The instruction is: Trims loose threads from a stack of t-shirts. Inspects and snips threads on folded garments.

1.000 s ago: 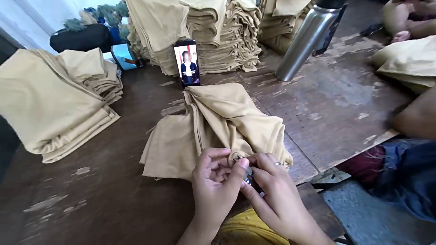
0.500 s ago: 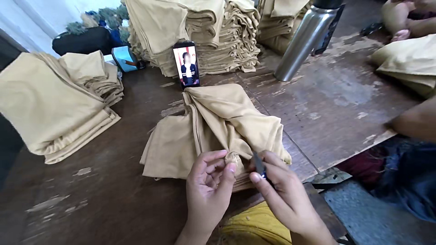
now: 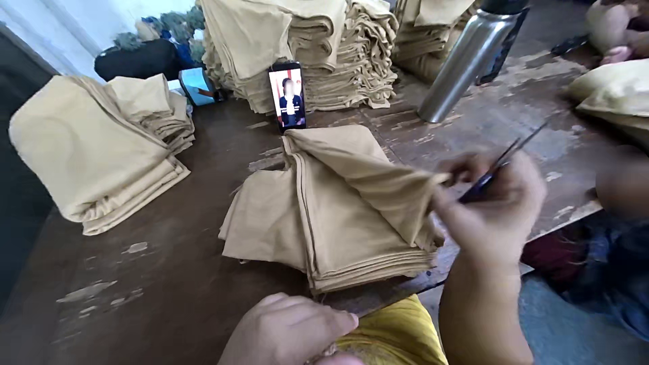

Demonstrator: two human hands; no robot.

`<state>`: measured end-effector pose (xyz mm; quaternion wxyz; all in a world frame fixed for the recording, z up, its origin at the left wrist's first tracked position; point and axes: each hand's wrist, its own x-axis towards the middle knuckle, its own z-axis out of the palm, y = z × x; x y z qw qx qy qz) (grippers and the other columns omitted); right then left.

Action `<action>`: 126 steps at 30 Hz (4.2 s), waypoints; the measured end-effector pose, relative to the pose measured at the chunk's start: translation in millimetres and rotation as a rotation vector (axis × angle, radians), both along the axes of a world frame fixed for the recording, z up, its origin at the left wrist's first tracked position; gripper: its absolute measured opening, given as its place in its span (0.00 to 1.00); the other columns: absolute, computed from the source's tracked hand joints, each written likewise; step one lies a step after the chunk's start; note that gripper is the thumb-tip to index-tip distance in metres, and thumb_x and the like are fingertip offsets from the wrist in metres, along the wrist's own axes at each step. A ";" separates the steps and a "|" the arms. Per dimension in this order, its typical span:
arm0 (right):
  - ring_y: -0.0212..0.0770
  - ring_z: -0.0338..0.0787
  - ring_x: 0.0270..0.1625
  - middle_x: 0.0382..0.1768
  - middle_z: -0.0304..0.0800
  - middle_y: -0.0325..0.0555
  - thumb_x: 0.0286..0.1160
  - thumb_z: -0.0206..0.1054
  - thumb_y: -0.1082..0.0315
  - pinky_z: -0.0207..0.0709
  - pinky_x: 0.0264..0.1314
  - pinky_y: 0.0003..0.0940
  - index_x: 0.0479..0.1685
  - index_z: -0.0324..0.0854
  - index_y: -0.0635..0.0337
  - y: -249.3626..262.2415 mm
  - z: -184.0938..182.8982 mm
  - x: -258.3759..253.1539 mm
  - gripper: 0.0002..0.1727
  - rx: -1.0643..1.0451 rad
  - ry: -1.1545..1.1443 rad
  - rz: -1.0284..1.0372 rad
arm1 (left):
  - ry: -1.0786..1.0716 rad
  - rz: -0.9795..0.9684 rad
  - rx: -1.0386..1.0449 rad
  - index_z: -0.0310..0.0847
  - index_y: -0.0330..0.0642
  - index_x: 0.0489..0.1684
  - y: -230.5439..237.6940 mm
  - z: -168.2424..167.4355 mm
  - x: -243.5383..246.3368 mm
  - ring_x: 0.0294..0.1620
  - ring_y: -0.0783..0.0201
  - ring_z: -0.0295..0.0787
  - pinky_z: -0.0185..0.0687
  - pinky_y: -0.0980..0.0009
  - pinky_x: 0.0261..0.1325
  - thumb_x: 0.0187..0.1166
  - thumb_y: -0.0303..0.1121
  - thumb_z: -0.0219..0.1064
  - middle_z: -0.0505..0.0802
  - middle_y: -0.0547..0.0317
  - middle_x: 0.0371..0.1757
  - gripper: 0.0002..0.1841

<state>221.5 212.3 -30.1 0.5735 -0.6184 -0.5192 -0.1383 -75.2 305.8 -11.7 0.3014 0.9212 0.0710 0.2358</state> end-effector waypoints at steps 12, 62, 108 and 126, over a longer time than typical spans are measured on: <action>0.28 0.88 0.43 0.41 0.92 0.42 0.76 0.72 0.57 0.82 0.46 0.24 0.48 0.79 0.59 -18.2 -14.4 -57.1 0.15 -0.291 -0.029 0.238 | -0.299 0.389 -0.086 0.91 0.36 0.46 0.6 -38.0 57.8 0.45 0.77 0.88 0.82 0.83 0.53 0.75 0.30 0.65 0.95 0.62 0.38 0.10; 0.46 0.86 0.42 0.41 0.88 0.49 0.90 0.50 0.48 0.77 0.37 0.37 0.30 0.83 0.58 -17.4 -34.9 -64.2 0.27 -0.436 -0.369 0.024 | -0.756 0.211 -1.012 0.47 0.40 0.80 -17.2 -40.5 99.8 0.41 0.63 0.97 0.95 0.69 0.50 0.62 0.10 0.75 0.96 0.56 0.47 0.47; 0.30 0.69 0.21 0.18 0.67 0.36 0.87 0.53 0.37 0.63 0.23 0.28 0.31 0.75 0.56 -25.5 -21.1 -54.5 0.29 -0.491 -0.172 0.226 | -0.642 0.109 -0.927 0.85 0.37 0.58 -14.0 -49.6 75.1 0.51 0.72 0.93 0.90 0.73 0.59 0.74 0.17 0.69 0.95 0.65 0.52 0.15; 0.34 0.71 0.15 0.13 0.70 0.36 0.90 0.48 0.42 0.60 0.16 0.32 0.23 0.76 0.53 -14.8 -22.5 -69.0 0.30 -0.497 -0.294 0.059 | -0.692 0.052 -1.054 0.84 0.39 0.57 -12.8 -56.3 77.6 0.51 0.69 0.94 0.91 0.70 0.60 0.75 0.18 0.69 0.95 0.61 0.53 0.14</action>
